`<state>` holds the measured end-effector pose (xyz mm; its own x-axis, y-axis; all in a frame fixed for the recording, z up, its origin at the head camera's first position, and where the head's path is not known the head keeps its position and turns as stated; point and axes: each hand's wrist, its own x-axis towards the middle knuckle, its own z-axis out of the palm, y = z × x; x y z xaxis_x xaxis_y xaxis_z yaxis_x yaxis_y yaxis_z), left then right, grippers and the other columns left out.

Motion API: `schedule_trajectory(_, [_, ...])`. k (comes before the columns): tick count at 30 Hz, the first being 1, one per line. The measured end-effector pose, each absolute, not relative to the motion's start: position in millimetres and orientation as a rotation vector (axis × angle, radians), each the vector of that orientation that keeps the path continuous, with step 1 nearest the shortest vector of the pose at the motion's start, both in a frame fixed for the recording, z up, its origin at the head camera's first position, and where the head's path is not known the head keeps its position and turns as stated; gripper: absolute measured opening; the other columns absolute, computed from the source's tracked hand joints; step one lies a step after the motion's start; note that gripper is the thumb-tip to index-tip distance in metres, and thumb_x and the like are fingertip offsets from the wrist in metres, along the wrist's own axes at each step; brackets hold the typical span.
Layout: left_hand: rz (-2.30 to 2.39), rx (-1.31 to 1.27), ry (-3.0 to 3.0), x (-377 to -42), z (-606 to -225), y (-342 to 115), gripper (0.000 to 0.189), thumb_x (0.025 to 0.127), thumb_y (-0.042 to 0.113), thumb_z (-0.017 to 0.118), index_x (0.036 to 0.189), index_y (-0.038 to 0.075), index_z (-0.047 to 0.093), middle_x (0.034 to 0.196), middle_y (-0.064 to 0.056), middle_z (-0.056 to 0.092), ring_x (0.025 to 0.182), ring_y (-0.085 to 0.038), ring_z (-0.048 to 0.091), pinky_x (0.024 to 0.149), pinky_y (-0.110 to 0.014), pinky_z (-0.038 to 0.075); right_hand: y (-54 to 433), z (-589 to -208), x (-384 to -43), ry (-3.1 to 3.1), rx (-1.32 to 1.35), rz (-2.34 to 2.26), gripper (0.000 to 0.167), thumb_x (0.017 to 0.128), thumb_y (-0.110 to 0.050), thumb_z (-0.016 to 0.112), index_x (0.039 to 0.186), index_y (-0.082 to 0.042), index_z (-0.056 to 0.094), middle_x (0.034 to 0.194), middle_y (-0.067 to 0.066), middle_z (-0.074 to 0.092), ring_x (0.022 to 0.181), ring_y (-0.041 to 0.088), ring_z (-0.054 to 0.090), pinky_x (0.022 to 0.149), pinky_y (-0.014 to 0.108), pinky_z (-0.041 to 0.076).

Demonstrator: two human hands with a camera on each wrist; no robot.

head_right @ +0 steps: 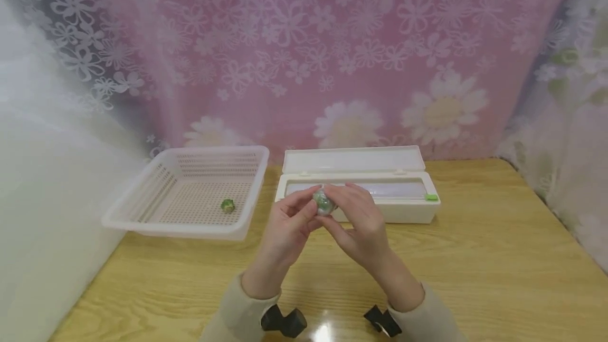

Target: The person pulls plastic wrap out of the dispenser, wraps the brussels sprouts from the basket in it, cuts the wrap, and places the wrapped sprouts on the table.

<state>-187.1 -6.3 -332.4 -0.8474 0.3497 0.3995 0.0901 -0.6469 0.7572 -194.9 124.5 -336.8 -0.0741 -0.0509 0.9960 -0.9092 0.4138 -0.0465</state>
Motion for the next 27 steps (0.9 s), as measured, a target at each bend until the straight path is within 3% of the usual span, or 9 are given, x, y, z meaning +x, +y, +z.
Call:
schedule_trajectory(2, [2.566, 0.779, 1.149, -187, -332, -7, 0.019, 0.090, 0.018, 0.052, 0.106, 0.010, 0.059, 0.096, -0.006, 0.061, 0.084, -0.017, 0.061, 0.072, -0.027, 0.050, 125, -337, -195, -1.477, 0.916, 0.942, 0.044, 0.081, -0.029, 0.063, 0.092, 0.014, 0.058, 0.087, 0.023, 0.061, 0.088, 0.023, 0.057, 0.086, 0.029, 0.041])
schedule_trajectory(5, [2.490, 0.755, 1.045, -188, -330, -8, 0.024, 0.093, 0.026, 0.045, 0.107, 0.008, 0.053, 0.097, -0.007, 0.062, 0.085, -0.019, 0.062, 0.074, -0.028, 0.049, 127, -336, -192, -1.506, 0.943, 1.024, 0.048, 0.081, -0.030, 0.062, 0.094, 0.015, 0.055, 0.097, 0.022, 0.059, 0.099, 0.020, 0.054, 0.087, 0.025, 0.040])
schedule_trajectory(12, [2.428, 0.862, 0.941, -190, -332, -9, 0.019, 0.086, 0.021, 0.056, 0.103, 0.013, 0.061, 0.098, -0.004, 0.061, 0.085, -0.015, 0.061, 0.073, -0.022, 0.049, 130, -332, -188, -1.508, 1.124, 1.157, 0.047, 0.082, -0.022, 0.063, 0.106, 0.017, 0.050, 0.116, 0.016, 0.055, 0.108, 0.019, 0.051, 0.088, 0.024, 0.041])
schedule_trajectory(21, [2.397, 0.945, 0.892, -191, -335, -9, 0.009, 0.080, 0.018, 0.063, 0.088, 0.017, 0.066, 0.088, 0.002, 0.061, 0.076, -0.008, 0.058, 0.065, -0.018, 0.047, 132, -328, -183, -1.489, 1.216, 1.183, 0.042, 0.079, -0.021, 0.064, 0.101, 0.015, 0.058, 0.099, 0.021, 0.060, 0.098, 0.017, 0.055, 0.083, 0.021, 0.043])
schedule_trajectory(27, [2.436, 0.933, 0.893, -191, -339, -9, 0.009, 0.080, 0.019, 0.061, 0.087, 0.017, 0.067, 0.088, 0.002, 0.061, 0.077, -0.007, 0.058, 0.065, -0.017, 0.047, 128, -332, -184, -1.492, 1.173, 1.147, 0.043, 0.080, -0.022, 0.063, 0.100, 0.016, 0.057, 0.096, 0.023, 0.060, 0.097, 0.018, 0.055, 0.083, 0.021, 0.043])
